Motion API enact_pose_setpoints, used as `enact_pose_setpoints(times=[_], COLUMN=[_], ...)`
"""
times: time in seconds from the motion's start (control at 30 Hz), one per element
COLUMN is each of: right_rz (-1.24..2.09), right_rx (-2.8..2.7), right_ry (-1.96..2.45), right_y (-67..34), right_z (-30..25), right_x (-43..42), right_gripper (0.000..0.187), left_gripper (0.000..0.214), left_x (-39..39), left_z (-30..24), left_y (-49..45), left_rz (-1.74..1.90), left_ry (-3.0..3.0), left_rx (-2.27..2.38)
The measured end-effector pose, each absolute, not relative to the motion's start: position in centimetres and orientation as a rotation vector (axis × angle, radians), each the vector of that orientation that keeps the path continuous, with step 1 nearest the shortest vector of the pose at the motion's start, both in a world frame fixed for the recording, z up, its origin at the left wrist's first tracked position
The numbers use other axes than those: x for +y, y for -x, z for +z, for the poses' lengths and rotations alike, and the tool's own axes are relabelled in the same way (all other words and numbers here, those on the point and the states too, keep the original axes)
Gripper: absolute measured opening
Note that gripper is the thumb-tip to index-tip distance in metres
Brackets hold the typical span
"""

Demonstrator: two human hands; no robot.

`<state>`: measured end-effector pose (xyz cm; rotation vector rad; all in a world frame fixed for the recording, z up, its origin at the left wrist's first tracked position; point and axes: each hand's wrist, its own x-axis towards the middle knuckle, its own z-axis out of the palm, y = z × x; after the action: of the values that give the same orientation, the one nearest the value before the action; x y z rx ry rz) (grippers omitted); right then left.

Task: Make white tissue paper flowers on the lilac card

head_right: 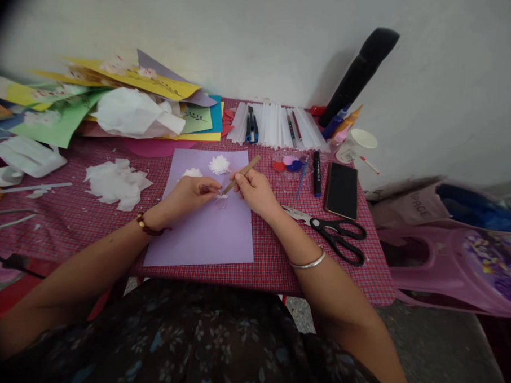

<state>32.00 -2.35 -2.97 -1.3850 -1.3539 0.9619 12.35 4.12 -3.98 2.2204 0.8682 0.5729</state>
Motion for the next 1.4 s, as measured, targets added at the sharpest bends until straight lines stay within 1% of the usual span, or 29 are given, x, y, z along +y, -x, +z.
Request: enact_pose_setpoints(times=[0.23, 0.4, 0.6, 0.83, 1.0, 1.4], right_rz=[0.959, 0.943, 0.864, 0.819, 0.830, 0.832], right_rx=[-1.365, -1.432, -1.584, -1.364, -1.397, -1.475], right_ry=[1.416, 1.417, 1.402, 1.367, 1.430, 1.367], right_y=[-31.9, -32.0, -31.9, -33.0, -33.1, -32.1], right_z=[-2.8, -2.5, -2.5, -2.3, -2.3, -3.1], right_x=[-2.4, -2.6, -2.7, -3.2, -3.4, -3.1], right_gripper=[0.018, 0.017, 0.019, 0.024, 0.023, 0.020], left_gripper=[0.021, 0.014, 0.015, 0.017, 0.016, 0.013], left_x=[3.9, 3.8, 4.1, 4.4, 4.4, 4.5], left_z=[-4.1, -3.4, -3.5, -4.0, -4.1, -3.9], left_y=[-12.5, -12.7, -12.8, -12.7, -12.6, -12.7], left_rz=[0.572, 0.533, 0.537, 0.545, 0.538, 0.554], left_ry=[-2.120, -2.309, -2.362, -2.338, -2.306, -2.324], left_rx=[0.821, 0.876, 0.845, 0.827, 0.856, 0.809])
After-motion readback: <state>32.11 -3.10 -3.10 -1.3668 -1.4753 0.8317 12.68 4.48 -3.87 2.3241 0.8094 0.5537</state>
